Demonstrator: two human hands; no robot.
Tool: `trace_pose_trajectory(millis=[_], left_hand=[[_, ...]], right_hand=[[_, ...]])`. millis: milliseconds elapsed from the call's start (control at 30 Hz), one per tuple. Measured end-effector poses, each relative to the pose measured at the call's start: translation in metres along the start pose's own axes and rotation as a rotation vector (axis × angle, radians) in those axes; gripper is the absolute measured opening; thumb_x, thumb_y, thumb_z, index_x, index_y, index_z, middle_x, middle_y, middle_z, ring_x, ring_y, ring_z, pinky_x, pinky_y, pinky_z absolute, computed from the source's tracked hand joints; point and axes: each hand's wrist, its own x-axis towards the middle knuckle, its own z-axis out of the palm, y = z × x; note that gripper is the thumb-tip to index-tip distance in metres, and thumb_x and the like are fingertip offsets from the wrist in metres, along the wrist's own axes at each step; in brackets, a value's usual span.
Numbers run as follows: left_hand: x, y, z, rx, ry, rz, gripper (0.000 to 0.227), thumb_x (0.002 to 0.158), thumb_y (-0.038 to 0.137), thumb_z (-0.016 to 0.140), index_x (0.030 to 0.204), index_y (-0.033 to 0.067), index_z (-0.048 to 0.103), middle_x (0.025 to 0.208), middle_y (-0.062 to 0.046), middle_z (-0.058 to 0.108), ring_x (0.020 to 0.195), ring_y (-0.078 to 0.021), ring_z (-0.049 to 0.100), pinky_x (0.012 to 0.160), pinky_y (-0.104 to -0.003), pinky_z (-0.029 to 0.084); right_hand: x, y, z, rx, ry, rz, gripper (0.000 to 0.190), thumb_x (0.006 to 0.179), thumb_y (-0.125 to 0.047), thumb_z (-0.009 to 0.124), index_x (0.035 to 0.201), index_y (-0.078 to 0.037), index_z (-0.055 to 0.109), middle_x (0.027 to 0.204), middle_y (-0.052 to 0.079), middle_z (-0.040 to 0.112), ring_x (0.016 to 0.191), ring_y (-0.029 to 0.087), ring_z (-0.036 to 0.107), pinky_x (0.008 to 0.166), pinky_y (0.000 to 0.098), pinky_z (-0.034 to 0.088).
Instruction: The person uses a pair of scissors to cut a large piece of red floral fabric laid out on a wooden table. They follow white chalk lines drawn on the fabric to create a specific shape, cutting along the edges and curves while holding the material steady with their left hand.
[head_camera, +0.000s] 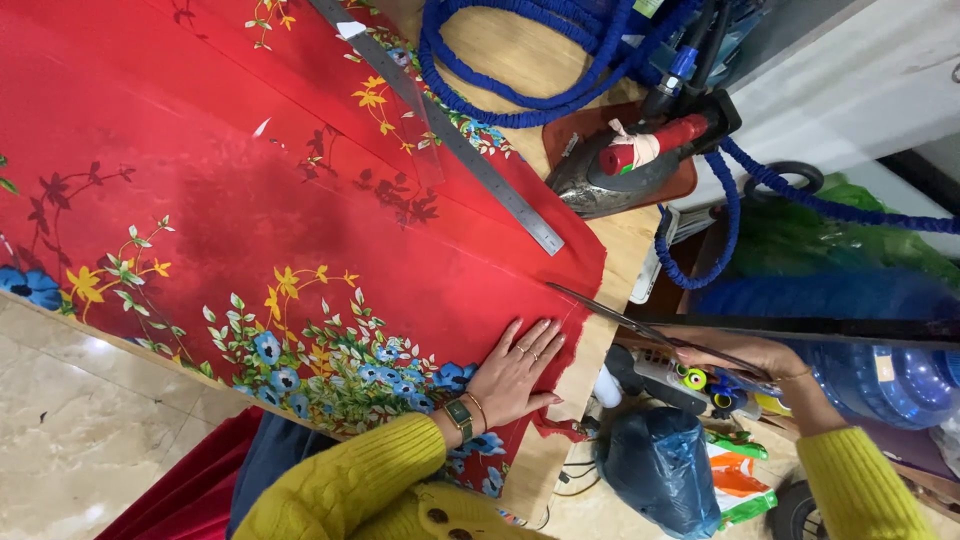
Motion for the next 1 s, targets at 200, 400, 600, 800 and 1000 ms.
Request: trace_pose_trajectory(millis=[200,400,600,800,1000], left_hand=[[-0.001,0.001,0.004,-0.195,0.004,-0.017,0.096,0.091,0.071,0.041,0.162,0.0105,0.023,0.172,-0.012,0.016,0.16,-0.0257,0.011,0.129,-0.054,0.004],[0.0,0.001,0.001,-0.191,-0.02,-0.023,0.095,0.091,0.071,0.04,0.162,0.0108,0.023,0.172,-0.011,0.014,0.16,-0.0245,0.009,0.129,-0.054,0.003],[0.0,0.001,0.004,-0.225,-0.019,-0.024,0.096,0.09,0.07,0.043,0.162,0.0103,0.024,0.172,-0.012,0.016,0.16,-0.0251,0.011,0.129,-0.054,0.003],[-0.001,0.002,0.008,-0.198,-0.015,-0.021,0.096,0.091,0.072,0.039,0.163,0.0104,0.022,0.173,-0.012,0.014,0.16,-0.0251,0.01,0.129,-0.054,0.003],[0.0,0.002,0.009,-0.207,-0.005,-0.027,0.096,0.091,0.072,0.039,0.162,0.0104,0.022,0.173,-0.011,0.014,0.16,-0.0249,0.009,0.13,-0.054,0.003]], right_hand=[[0.025,-0.033,0.02,0.226,0.242,0.248,0.081,0.09,-0.049,0.064,0.159,-0.012,0.041,0.118,0.014,0.07,0.113,0.025,0.063,0.097,0.0412,0.051],[0.037,0.013,0.019,0.157,0.24,0.258,0.086,0.091,-0.057,0.063,0.16,-0.012,0.038,0.155,0.021,0.051,0.142,0.036,0.049,0.115,0.0493,0.04],[0.043,0.002,0.015,0.179,0.245,0.256,0.081,0.091,-0.052,0.063,0.159,-0.015,0.042,0.141,0.018,0.065,0.125,0.032,0.065,0.105,0.0471,0.05],[0.043,-0.049,0.027,0.344,0.231,0.227,0.069,0.094,-0.042,0.067,0.155,-0.014,0.05,0.066,-0.001,0.047,0.055,0.007,0.038,0.045,0.0206,0.036],[0.029,-0.062,0.017,0.096,0.167,0.273,0.075,0.092,-0.052,0.058,0.159,-0.021,0.043,0.127,0.014,0.074,0.111,0.021,0.07,0.092,0.0397,0.058]])
